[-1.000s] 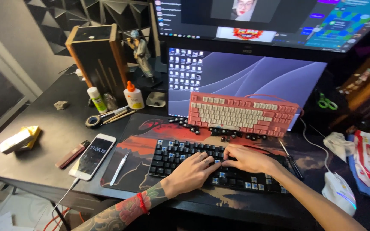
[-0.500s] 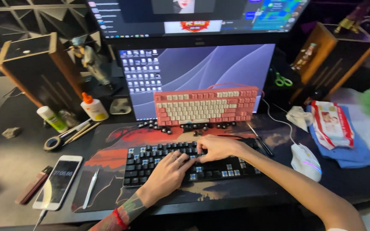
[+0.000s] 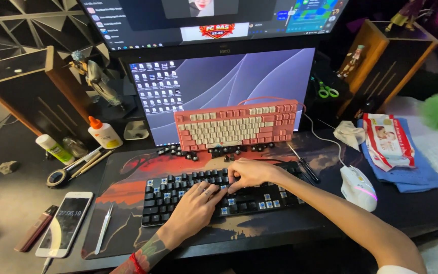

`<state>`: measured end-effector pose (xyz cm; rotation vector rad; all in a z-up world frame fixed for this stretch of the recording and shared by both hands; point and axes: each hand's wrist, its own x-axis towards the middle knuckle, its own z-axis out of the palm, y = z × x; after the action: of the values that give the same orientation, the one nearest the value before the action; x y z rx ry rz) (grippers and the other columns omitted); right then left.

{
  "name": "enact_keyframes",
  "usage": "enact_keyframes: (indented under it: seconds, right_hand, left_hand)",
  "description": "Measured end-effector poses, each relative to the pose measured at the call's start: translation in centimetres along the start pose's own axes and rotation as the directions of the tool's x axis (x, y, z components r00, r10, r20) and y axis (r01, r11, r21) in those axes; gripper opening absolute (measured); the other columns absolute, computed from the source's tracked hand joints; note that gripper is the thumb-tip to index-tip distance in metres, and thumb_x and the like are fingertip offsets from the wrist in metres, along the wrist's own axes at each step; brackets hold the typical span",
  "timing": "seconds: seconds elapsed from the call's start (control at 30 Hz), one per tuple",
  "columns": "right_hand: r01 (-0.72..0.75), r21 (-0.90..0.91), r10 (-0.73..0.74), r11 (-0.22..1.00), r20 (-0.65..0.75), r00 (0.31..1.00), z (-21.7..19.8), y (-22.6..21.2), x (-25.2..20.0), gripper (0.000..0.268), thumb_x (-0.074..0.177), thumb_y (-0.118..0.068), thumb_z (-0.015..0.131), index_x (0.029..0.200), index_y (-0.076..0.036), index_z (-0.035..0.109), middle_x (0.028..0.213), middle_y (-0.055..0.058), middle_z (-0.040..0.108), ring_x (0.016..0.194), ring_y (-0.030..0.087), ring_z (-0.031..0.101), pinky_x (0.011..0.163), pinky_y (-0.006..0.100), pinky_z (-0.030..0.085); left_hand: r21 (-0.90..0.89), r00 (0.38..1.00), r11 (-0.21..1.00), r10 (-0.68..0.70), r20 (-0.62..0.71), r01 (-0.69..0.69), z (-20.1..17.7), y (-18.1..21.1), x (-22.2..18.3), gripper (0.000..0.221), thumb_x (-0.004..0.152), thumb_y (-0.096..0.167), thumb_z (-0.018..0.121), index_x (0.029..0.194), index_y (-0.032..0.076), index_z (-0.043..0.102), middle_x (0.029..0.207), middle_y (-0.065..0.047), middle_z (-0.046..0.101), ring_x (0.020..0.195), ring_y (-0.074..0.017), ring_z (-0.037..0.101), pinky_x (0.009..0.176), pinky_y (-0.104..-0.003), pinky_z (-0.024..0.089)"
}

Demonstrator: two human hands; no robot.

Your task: Removing keycaps from a mechanical keyboard and handling the individual keys.

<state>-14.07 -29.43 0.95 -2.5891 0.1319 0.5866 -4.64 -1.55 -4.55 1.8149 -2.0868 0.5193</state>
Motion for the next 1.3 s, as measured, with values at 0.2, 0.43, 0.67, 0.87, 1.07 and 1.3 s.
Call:
enact_keyframes:
  seconds: [0.2, 0.43, 0.67, 0.87, 1.07, 1.3]
  right_hand:
    - [-0.032, 0.006, 0.032, 0.999, 0.029, 0.999, -0.3, -0.2, 0.0, 0.046, 0.103, -0.058, 0.090, 0.124, -0.018, 0.083, 0.143, 0.008, 0.079, 0.143, 0.028, 0.076, 0.093, 0.049, 0.061]
    - [0.024, 0.133, -0.023, 0.991, -0.011, 1.000, -0.4, -0.8, -1.4, 0.038, 0.105, -0.047, 0.092, 0.119, -0.015, 0.080, 0.141, 0.009, 0.078, 0.145, 0.031, 0.076, 0.117, 0.053, 0.064]
    - [-0.096, 0.021, 0.098, 0.995, -0.114, 0.989, 0.7, -2.9, -4.5, 0.042, 0.112, -0.050, 0.085, 0.142, -0.022, 0.078, 0.155, -0.002, 0.072, 0.147, 0.021, 0.065, 0.115, 0.042, 0.057]
    - [-0.023, -0.097, -0.004, 0.995, -0.268, 0.963, 3.4, -3.1, -4.7, 0.053, 0.113, -0.034, 0.089, 0.150, -0.001, 0.074, 0.143, 0.014, 0.078, 0.127, 0.033, 0.076, 0.106, 0.047, 0.063]
    - [-0.069, 0.044, 0.077, 0.997, -0.230, 0.970, 1.4, -3.5, -3.3, 0.036, 0.102, -0.038, 0.102, 0.113, -0.006, 0.090, 0.091, 0.003, 0.084, 0.062, 0.020, 0.050, 0.073, 0.038, 0.053]
    - [-0.016, -0.094, 0.000, 0.995, -0.168, 0.986, 0.2, -2.3, -1.0, 0.031, 0.099, -0.038, 0.103, 0.111, -0.011, 0.095, 0.116, 0.005, 0.092, 0.114, 0.026, 0.083, 0.099, 0.046, 0.068]
  left_hand:
    - [-0.010, 0.998, 1.000, -0.007, 0.056, 0.008, 0.2, -0.1, -0.1, 0.048, 0.118, 0.006, 0.065, 0.165, -0.001, 0.070, 0.139, -0.020, 0.065, 0.121, -0.0442, 0.061, 0.102, -0.058, 0.056]
    - [-0.187, 0.973, 0.962, -0.172, 0.157, 0.200, -0.5, 0.7, 0.8, 0.060, 0.109, -0.003, 0.062, 0.169, 0.001, 0.064, 0.144, -0.020, 0.055, 0.121, -0.0444, 0.049, 0.097, -0.057, 0.049]
    - [-0.393, 0.931, 0.845, -0.313, 0.188, 0.363, -0.1, 1.4, 0.9, 0.059, 0.112, -0.007, 0.053, 0.168, 0.001, 0.069, 0.152, -0.017, 0.051, 0.133, -0.0440, 0.045, 0.115, -0.062, 0.045]
    - [-0.411, 0.927, 0.832, -0.321, 0.194, 0.374, -0.4, 1.5, 1.1, 0.061, 0.110, -0.008, 0.052, 0.167, 0.003, 0.069, 0.153, -0.014, 0.054, 0.133, -0.0418, 0.043, 0.113, -0.060, 0.044]
    - [-0.425, 0.923, 0.820, -0.324, 0.207, 0.384, -1.2, 1.7, 1.4, 0.062, 0.109, -0.008, 0.053, 0.167, 0.004, 0.070, 0.154, -0.014, 0.057, 0.137, -0.0424, 0.043, 0.110, -0.058, 0.043]
    - [-0.428, 0.927, 0.822, -0.324, 0.189, 0.375, -1.6, 1.9, 1.5, 0.060, 0.107, -0.009, 0.053, 0.163, 0.004, 0.072, 0.151, -0.014, 0.058, 0.139, -0.0416, 0.044, 0.111, -0.057, 0.042]
